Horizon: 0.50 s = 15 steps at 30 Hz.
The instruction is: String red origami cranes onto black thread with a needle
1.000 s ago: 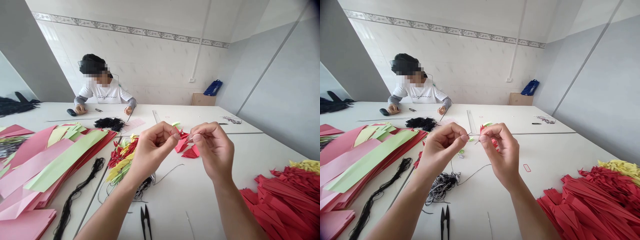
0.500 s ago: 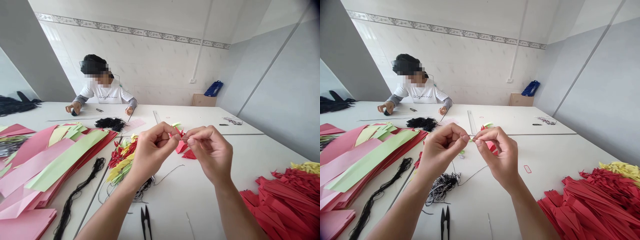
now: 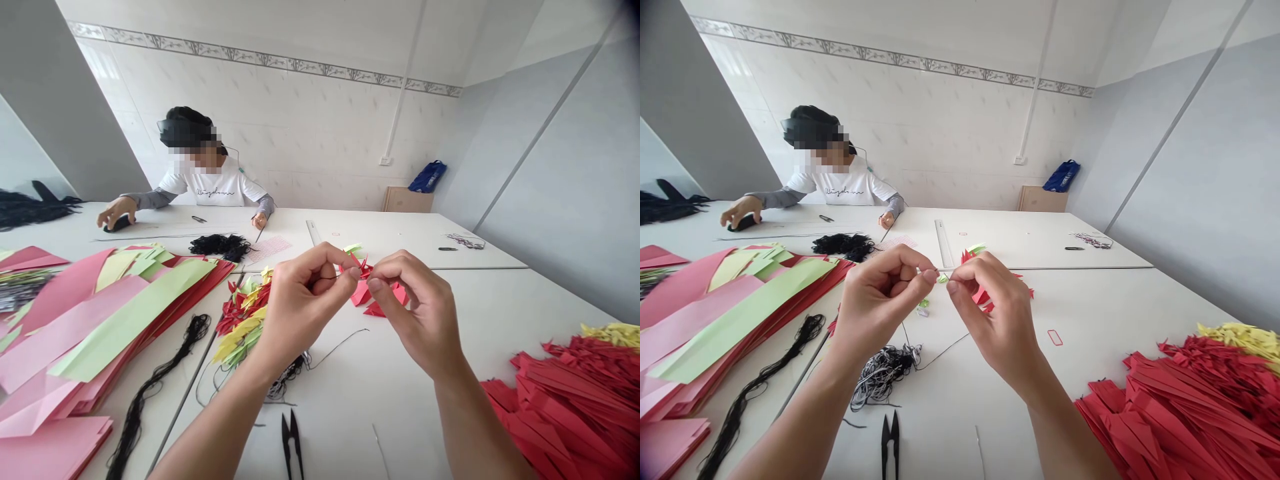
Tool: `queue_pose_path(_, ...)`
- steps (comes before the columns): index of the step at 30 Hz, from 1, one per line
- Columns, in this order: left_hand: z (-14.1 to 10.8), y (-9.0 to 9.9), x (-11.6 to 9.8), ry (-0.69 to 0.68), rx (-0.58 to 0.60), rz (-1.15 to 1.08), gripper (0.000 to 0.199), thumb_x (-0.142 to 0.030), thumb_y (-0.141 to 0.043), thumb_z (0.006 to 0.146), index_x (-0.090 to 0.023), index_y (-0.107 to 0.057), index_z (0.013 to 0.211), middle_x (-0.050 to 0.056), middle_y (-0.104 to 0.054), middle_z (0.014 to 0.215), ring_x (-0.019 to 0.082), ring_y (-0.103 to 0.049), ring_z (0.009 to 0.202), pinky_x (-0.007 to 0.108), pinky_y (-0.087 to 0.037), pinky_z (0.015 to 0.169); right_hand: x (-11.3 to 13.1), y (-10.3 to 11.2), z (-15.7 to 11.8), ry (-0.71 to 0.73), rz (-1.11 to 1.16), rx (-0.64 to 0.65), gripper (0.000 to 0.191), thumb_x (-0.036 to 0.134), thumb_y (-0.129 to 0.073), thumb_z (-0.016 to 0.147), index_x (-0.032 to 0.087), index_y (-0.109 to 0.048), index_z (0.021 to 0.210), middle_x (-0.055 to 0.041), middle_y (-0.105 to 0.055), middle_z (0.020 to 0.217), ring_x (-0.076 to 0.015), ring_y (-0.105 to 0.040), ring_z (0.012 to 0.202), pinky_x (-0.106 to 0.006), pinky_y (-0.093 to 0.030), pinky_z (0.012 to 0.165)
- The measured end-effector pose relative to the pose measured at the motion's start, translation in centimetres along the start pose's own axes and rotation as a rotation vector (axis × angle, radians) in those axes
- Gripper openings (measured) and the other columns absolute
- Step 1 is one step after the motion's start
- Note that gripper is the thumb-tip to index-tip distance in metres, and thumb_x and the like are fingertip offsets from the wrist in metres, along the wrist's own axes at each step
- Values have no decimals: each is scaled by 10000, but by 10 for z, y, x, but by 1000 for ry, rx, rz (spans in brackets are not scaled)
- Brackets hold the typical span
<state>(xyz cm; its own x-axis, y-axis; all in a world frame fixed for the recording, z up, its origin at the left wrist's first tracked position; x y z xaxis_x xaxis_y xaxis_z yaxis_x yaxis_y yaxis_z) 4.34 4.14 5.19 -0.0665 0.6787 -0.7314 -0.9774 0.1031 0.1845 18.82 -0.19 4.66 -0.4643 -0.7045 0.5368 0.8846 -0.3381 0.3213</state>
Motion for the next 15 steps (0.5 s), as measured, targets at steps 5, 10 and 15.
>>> queue_pose_path(5,-1,-2,-2,13,26,-19,139,-163,-645,859,-182,-620,724,-45,-416,580,75,-345,522,227,-300,480,-1,-2,-1,-32,2,2,117,198,-600,958,217,-621,845,-1,-624,782,-138,-560,713,-296,-456,625)
queue_pose_path(10,-2,-3,-2,16,50,-31,131,-152,-627,861,-183,-624,734,-19,-512,623,89,-445,565,227,-350,499,-3,-3,-3,-38,8,9,96,210,-583,970,226,-648,901,-6,-656,814,-147,-594,728,-311,-479,647)
queue_pose_path(15,-1,-3,-2,17,55,-29,131,-165,-627,860,-182,-622,731,-22,-511,612,88,-440,556,224,-357,495,-2,-4,-3,-30,18,22,105,210,-559,982,232,-640,919,-10,-659,853,-148,-599,752,-334,-513,736)
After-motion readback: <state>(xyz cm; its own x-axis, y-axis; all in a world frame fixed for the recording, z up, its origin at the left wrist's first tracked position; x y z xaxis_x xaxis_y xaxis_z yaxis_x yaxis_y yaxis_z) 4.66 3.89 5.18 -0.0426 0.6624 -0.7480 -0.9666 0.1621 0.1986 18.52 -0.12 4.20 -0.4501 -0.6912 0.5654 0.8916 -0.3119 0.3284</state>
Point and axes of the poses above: each hand's wrist, its own z-axis towards the middle knuckle, its own y-axis out of the back of the hand, x = y × z, the point moved 8 cm from there along z, towards the middle knuckle
